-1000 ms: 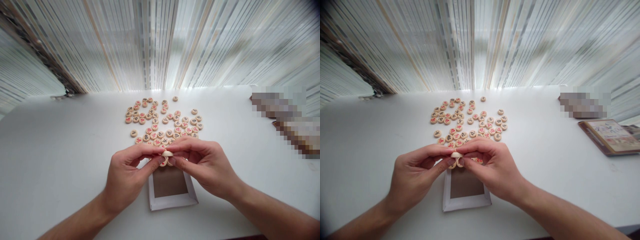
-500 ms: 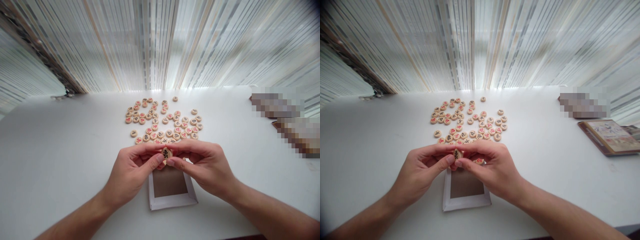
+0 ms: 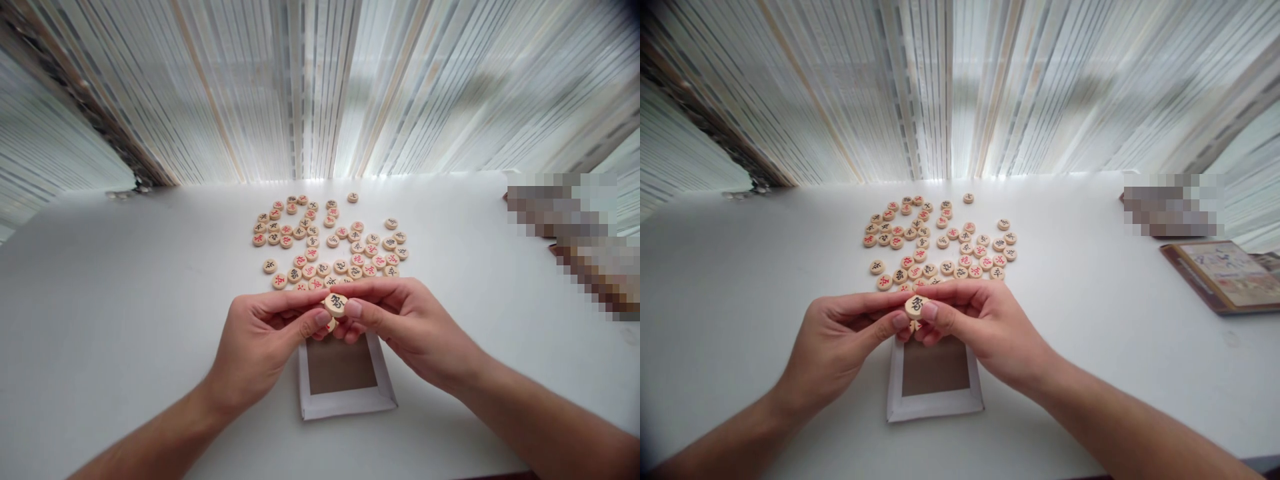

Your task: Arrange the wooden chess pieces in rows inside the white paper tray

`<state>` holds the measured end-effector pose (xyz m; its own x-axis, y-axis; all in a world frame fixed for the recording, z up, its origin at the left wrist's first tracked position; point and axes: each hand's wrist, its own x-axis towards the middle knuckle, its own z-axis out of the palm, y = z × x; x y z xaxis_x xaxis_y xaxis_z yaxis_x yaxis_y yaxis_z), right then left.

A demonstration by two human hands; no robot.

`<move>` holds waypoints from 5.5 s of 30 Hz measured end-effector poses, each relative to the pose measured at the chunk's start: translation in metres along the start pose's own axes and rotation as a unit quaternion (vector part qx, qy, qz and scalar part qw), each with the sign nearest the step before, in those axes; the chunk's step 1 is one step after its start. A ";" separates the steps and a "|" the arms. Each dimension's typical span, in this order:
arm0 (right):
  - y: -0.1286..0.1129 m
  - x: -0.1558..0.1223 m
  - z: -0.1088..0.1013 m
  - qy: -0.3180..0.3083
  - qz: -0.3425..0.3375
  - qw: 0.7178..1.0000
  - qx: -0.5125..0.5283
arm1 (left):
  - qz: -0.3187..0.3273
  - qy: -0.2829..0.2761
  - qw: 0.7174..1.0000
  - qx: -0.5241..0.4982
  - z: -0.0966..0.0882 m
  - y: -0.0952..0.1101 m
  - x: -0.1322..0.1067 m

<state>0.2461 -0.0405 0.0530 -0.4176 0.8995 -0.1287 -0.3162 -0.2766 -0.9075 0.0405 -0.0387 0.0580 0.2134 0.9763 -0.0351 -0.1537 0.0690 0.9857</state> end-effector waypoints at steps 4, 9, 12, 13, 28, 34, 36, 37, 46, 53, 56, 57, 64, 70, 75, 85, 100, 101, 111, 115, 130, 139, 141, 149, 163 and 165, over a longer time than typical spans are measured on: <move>0.001 0.000 -0.002 0.009 0.006 1.000 -0.002 | 0.002 -0.007 1.000 -0.006 0.000 0.001 -0.001; 0.001 -0.001 0.001 0.035 -0.023 0.999 -0.022 | -0.004 -0.007 1.000 -0.007 0.000 0.002 -0.001; 0.001 -0.001 0.004 0.033 -0.047 0.998 -0.024 | 0.007 0.000 1.000 0.000 0.000 0.002 0.000; 0.001 -0.002 0.005 0.032 -0.051 0.998 -0.028 | 0.012 0.003 1.000 0.001 0.001 0.002 0.000; -0.004 -0.001 0.003 -0.011 -0.025 0.996 -0.088 | 0.142 0.026 0.981 0.128 -0.004 -0.004 -0.003; -0.002 0.000 0.002 -0.018 -0.002 0.998 -0.053 | 0.123 -0.011 0.987 0.103 -0.005 -0.007 -0.006; -0.001 0.000 0.001 -0.019 0.008 0.999 -0.044 | 0.124 -0.021 0.987 0.096 -0.005 -0.009 -0.006; -0.001 0.000 0.001 -0.021 0.013 0.999 -0.041 | 0.129 -0.026 0.987 0.097 -0.005 -0.010 -0.006; -0.004 -0.001 0.005 -0.021 0.016 0.999 -0.025 | 0.142 -0.046 0.980 0.130 -0.006 -0.011 -0.005; -0.002 -0.002 0.006 -0.002 0.035 0.999 -0.005 | 0.181 -0.063 0.966 0.175 -0.006 -0.012 -0.005; -0.001 -0.002 0.006 0.010 0.040 0.999 -0.009 | 0.209 -0.071 0.954 0.202 -0.005 -0.011 -0.006; 0.000 -0.002 0.006 0.015 0.041 0.999 -0.015 | 0.218 -0.074 0.950 0.211 -0.005 -0.010 -0.006; -0.003 -0.002 0.005 0.004 0.015 0.999 -0.032 | 0.225 -0.086 0.946 0.216 -0.004 -0.008 -0.007; 0.000 -0.001 0.000 -0.019 0.006 1.000 -0.014 | 0.157 -0.063 0.972 0.162 -0.005 -0.009 -0.007; 0.000 -0.002 0.002 -0.024 -0.011 1.000 0.003 | 0.103 -0.060 0.989 0.091 -0.003 -0.007 -0.005; -0.004 -0.002 0.006 0.027 0.023 0.999 -0.030 | 0.074 -0.061 0.992 0.082 -0.002 -0.009 -0.007; -0.005 -0.004 0.008 0.040 0.027 0.997 -0.052 | 0.174 -0.079 0.967 0.171 -0.001 -0.013 -0.009; -0.005 -0.004 0.008 0.039 0.024 0.997 -0.057 | 0.177 -0.076 0.966 0.172 -0.001 -0.013 -0.010; -0.006 -0.005 0.006 0.010 -0.006 0.997 -0.082 | 0.159 -0.068 0.976 0.136 0.000 -0.010 -0.009; -0.006 -0.007 0.008 0.015 -0.048 0.991 -0.126 | 0.139 -0.053 0.982 0.117 0.000 -0.011 -0.008; 0.006 -0.007 0.000 0.068 -0.390 0.798 -0.453 | -0.063 -0.026 0.994 -0.082 -0.001 -0.002 0.002; 0.004 -0.008 0.001 0.064 -0.369 0.803 -0.464 | -0.039 -0.047 0.997 -0.045 -0.001 0.001 -0.002; 0.003 -0.008 0.001 0.054 -0.366 0.800 -0.472 | -0.007 -0.034 0.999 -0.001 -0.002 0.003 -0.002; 0.007 -0.014 0.009 -0.019 -0.339 0.772 -0.538 | 0.085 0.042 0.986 0.138 -0.016 -0.001 0.009; 0.045 -0.018 0.021 -0.048 -0.313 0.686 -0.655 | 0.109 0.039 0.970 0.215 -0.020 -0.011 0.014; 0.047 -0.020 0.021 -0.051 -0.314 0.686 -0.655 | 0.111 0.041 0.969 0.217 -0.019 -0.011 0.013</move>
<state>0.2219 -0.0780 0.0213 -0.6279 0.6555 0.4195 0.5470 0.7552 -0.3614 0.0262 -0.0224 0.0437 0.1414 0.9715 0.1902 0.2376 -0.2198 0.9462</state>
